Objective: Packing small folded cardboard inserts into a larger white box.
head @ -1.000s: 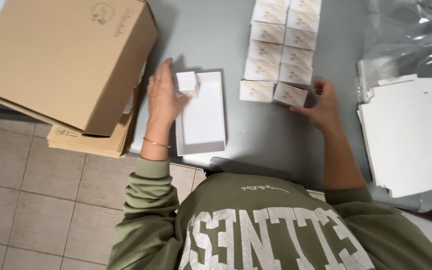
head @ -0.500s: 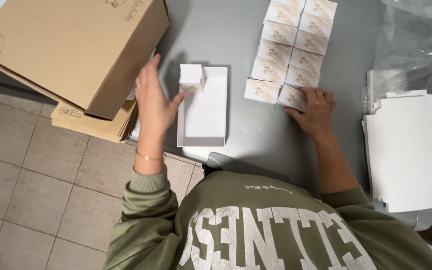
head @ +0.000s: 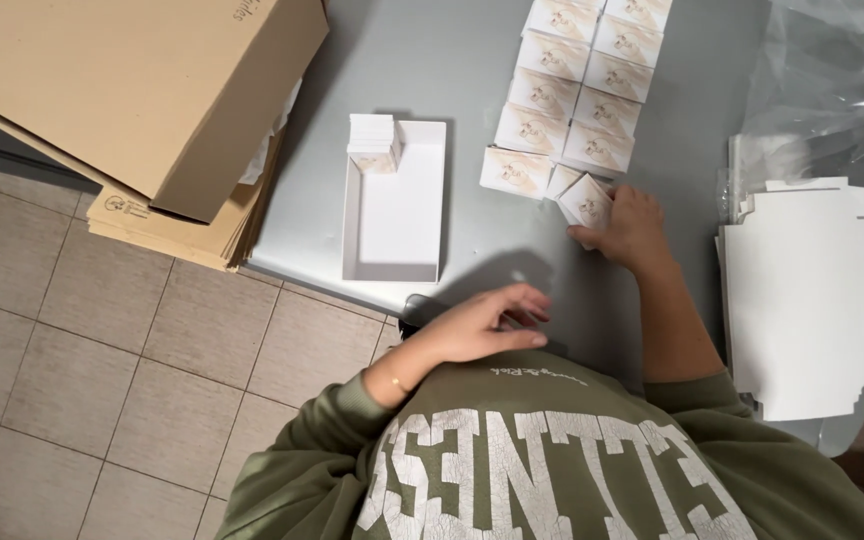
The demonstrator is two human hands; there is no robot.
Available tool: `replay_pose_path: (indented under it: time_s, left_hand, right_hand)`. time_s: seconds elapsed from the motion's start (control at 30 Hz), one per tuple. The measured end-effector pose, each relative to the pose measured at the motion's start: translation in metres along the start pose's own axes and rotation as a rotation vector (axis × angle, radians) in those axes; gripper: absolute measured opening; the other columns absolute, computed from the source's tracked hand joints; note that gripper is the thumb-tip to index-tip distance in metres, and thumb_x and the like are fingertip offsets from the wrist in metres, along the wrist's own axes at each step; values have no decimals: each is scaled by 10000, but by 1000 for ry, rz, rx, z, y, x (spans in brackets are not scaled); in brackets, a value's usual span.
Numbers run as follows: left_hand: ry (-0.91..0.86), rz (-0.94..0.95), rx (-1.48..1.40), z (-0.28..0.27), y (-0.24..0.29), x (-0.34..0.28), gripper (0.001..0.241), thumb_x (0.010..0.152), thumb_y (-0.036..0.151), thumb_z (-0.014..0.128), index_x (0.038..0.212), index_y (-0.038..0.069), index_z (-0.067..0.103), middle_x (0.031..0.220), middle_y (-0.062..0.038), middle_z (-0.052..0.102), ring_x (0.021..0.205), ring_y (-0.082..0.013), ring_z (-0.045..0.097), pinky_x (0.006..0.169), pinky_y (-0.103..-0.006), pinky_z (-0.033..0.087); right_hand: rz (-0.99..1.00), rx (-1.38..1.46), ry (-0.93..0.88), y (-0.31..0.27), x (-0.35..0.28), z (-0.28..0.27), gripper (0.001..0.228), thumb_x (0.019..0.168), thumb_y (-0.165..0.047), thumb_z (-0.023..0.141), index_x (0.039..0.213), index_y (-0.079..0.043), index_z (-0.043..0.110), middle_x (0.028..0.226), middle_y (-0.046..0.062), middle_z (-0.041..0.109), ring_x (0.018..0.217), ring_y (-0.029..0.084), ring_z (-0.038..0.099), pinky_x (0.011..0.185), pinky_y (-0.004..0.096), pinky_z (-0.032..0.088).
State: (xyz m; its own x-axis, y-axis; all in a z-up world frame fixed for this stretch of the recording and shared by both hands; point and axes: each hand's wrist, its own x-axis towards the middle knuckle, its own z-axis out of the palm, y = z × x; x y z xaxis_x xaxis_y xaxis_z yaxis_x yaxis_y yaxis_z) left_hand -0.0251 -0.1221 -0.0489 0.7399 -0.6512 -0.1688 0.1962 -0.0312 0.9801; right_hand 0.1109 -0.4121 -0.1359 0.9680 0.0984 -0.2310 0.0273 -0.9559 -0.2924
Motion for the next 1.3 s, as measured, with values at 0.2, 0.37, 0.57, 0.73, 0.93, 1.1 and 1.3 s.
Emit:
replay_pose_path:
  time_s: [0.2, 0.37, 0.57, 0.73, 0.93, 1.1, 1.3]
  left_hand:
    - [66, 110, -128, 37, -129, 63, 559, 940, 266, 750, 1360, -15, 510, 1235, -133, 666, 1178, -199, 640, 1008, -334, 538]
    - [258, -50, -345, 41, -140, 88, 540, 950, 272, 713, 1365, 0, 499, 1223, -107, 647, 1096, -166, 642, 931, -296, 547]
    - [376, 19, -869, 27, -93, 87, 481, 1020, 211, 711, 1400, -18, 526, 1187, -99, 634, 1038, -165, 615, 880, -296, 513]
    - [422, 101, -1197, 13, -55, 70, 457, 996, 211, 613, 1393, -3, 537, 1194, -136, 691, 1072, -244, 695, 890, -354, 585]
    - [452, 13, -1154, 16, -61, 71, 442, 978, 167, 600, 1373, -16, 524, 1200, -103, 673, 1089, -263, 690, 870, -526, 626]
    - [644, -50, -880, 24, -94, 80, 454, 991, 182, 710, 1383, 46, 525, 1142, -83, 662, 863, -147, 642, 592, -279, 468]
    - [650, -171, -945, 22, -140, 89, 499, 933, 153, 754, 1370, 41, 542, 1113, -44, 643, 792, -137, 465, 591, -285, 296]
  right_hand:
    - [-8, 3, 13, -6, -14, 8, 816, 660, -427, 925, 1193, 57, 539, 1210, 274, 622, 1158, 448, 564, 971, 476, 466]
    - [85, 316, 3, -26, -32, 3, 786, 722, -363, 863, 1269, 20, 450, 1151, 253, 672, 1050, 399, 692, 868, 449, 546]
    - [-105, 743, -50, -68, -71, 6, 747, 714, -291, 870, 1249, -10, 431, 1138, 181, 660, 1040, 268, 680, 884, 394, 557]
    - [-170, 938, -356, -49, -47, -15, 633, 756, -298, 854, 1255, -65, 543, 1154, 132, 659, 1053, 253, 662, 906, 372, 536]
    - [-262, 68, 374, -21, -20, 4, 527, 887, -335, 855, 1308, -89, 654, 1372, 116, 550, 1229, 351, 515, 1037, 478, 409]
    - [-2, 199, 161, -21, -22, -7, 679, 661, -421, 878, 1157, -34, 623, 1074, 126, 630, 1023, 339, 550, 920, 467, 423]
    - [-46, 99, 76, 18, -38, 24, 381, 910, -355, 820, 1005, -10, 690, 1066, 206, 656, 980, 367, 610, 847, 453, 500]
